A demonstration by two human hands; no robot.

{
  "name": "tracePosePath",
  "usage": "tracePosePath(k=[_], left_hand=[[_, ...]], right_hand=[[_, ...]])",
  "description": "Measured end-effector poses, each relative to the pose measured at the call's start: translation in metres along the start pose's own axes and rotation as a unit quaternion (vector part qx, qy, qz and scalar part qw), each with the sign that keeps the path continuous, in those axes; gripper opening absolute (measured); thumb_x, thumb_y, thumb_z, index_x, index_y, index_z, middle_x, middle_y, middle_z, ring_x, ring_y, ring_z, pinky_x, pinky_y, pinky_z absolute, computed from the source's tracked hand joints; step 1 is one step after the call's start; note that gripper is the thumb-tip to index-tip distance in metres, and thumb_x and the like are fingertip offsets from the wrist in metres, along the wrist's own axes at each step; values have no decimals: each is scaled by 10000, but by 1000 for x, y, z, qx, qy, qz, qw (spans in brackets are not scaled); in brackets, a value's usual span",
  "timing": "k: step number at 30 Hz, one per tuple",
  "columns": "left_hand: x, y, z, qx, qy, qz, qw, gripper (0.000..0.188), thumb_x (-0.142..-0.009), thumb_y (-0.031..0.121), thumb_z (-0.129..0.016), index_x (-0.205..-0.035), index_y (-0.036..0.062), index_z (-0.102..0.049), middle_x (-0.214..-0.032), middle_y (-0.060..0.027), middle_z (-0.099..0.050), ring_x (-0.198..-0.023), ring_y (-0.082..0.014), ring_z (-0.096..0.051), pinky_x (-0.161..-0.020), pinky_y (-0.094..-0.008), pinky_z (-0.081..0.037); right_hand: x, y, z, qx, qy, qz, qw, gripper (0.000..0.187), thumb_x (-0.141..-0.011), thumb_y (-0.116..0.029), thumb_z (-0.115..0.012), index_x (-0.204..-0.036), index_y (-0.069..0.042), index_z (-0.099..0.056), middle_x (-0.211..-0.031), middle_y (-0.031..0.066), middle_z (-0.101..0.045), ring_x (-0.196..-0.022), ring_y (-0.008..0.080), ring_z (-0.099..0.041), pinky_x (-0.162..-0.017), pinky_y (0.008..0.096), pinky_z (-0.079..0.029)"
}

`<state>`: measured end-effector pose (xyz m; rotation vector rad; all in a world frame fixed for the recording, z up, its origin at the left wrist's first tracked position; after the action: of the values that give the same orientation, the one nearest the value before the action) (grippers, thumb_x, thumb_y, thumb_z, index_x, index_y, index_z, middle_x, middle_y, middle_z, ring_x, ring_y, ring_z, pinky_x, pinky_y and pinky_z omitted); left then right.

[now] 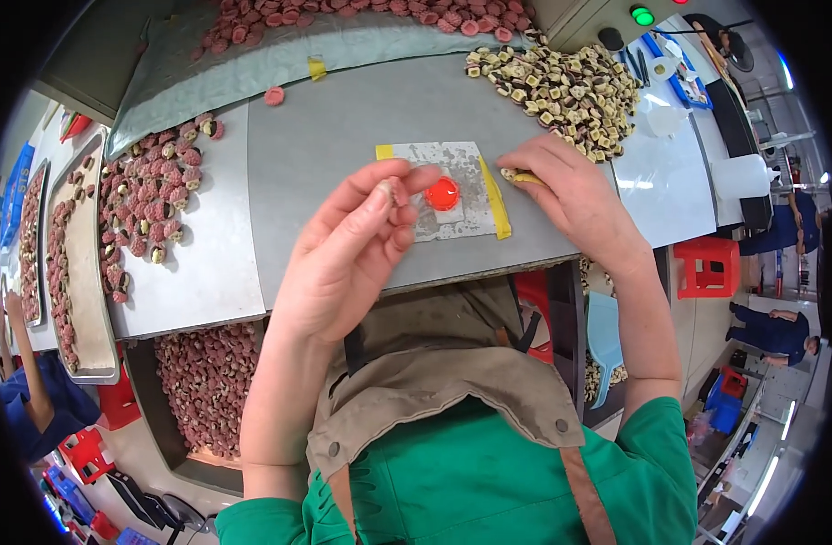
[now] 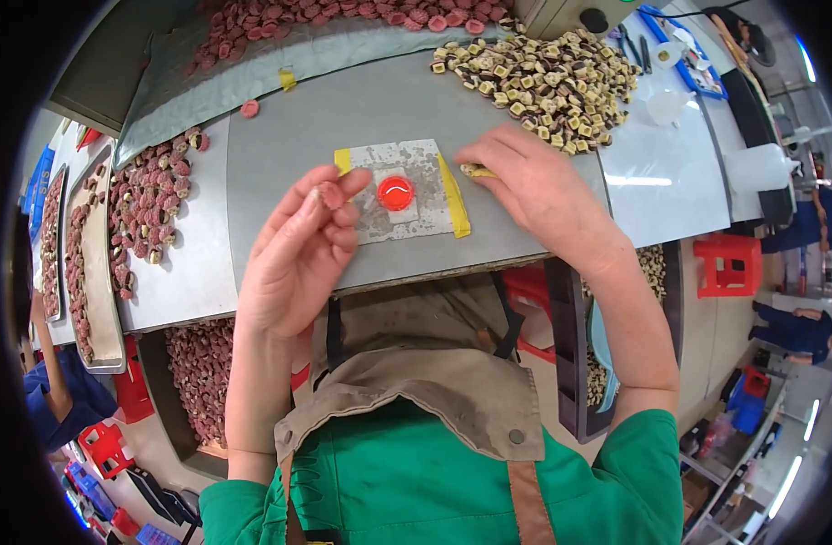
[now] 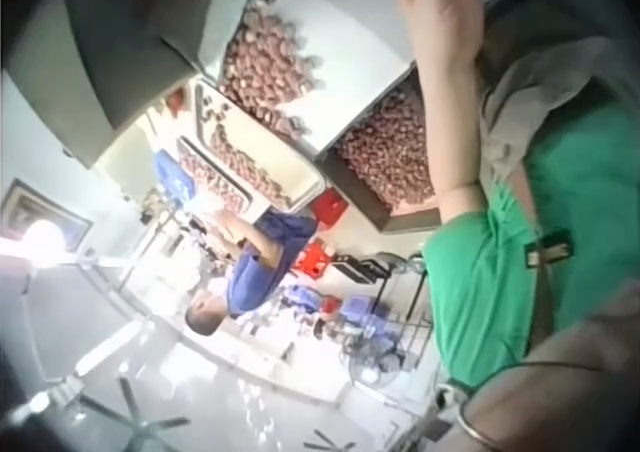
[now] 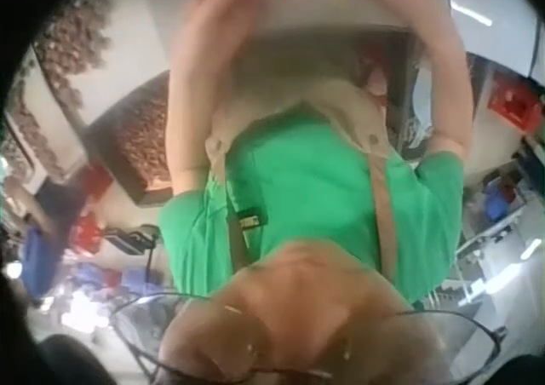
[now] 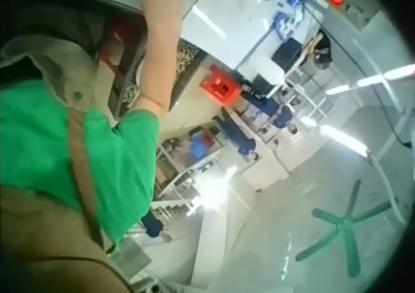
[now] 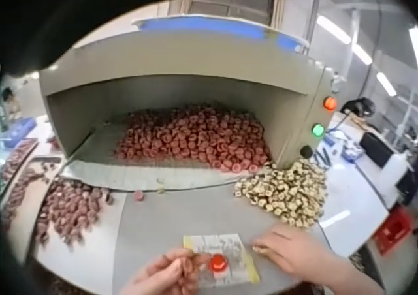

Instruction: The person assembles small plastic parts by fitting a yellow plastic piece into a red plastic piece by hand, then places the finished assemblies onto a sorting tray.

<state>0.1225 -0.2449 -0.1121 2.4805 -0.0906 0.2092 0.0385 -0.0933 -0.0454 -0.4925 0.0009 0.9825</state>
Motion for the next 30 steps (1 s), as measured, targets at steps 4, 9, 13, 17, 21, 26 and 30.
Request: tracePosePath(k=[4,9,13,17,21,26,30], left_hand=[[-1,-8,-2,14,-7,26,1000,417,-968,208,-523,-1301,-32,-446,-1068,-11,-563,-938,-85,-548,-827,-210,-434],[-1,-9,5,70,-43,7,997,380,-984,141,-467,-1328,-14,-423,-1160,-83,-558,-944,-114,-574,-848,-241,-483],[-1,-9,7,54,3,-4,999,382,-983,141,-470,-1334,-3,-422,-1132,-76,-566,-942,-116,-568,-838,-243,-481],[0,-6,12,65,-7,-33,997,372,-976,170,-496,-1315,23,-451,-1107,-41,-571,-961,-106,-558,-850,-240,-457],[1,-5,11,43,-24,-47,998,347,-972,196,-516,-1283,46,-487,-1097,-7,-571,-989,-96,-554,-872,-239,-435],[3,-3,9,47,2,-55,997,334,-965,192,-531,-1261,39,-498,-1083,-4,-571,-992,-100,-555,-871,-239,-432],[4,-5,9,59,6,-37,998,359,-962,143,-521,-1288,4,-466,-1087,-45,-592,-983,-129,-585,-852,-246,-481]], right_hand=[[-6,3,-5,4,-37,-27,999,214,-816,-26,-600,-1030,-19,-603,-937,110,-585,-870,287,-576,-764,347,-475],[-15,-15,-11,-60,-21,-31,998,205,-813,-37,-609,-1017,-21,-608,-935,113,-585,-861,286,-578,-747,338,-471],[-25,-36,-23,-87,-8,9,996,203,-800,-40,-626,-1002,-24,-610,-908,118,-570,-835,295,-571,-723,356,-471],[-30,-44,-33,-40,-2,47,998,213,-774,-37,-648,-984,-32,-612,-881,116,-555,-818,295,-566,-702,373,-470],[-32,-46,-34,-46,-5,69,997,212,-764,-37,-652,-973,-34,-615,-879,114,-557,-816,289,-567,-701,375,-471],[-30,-42,-33,-83,-13,53,995,193,-778,-33,-644,-970,-37,-621,-868,109,-557,-803,279,-568,-699,353,-471],[-25,-34,-35,-113,-15,-1,993,166,-806,-35,-637,-972,-31,-626,-871,90,-568,-810,228,-585,-705,316,-469]])
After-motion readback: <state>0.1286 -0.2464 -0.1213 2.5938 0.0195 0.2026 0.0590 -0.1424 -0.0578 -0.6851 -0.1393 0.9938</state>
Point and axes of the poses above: each hand's wrist, its own x-axis away from the middle knuckle, its own z-axis out of the back of the hand, y = z × x, the point moved 9 cm from there along -x, towards the middle knuckle
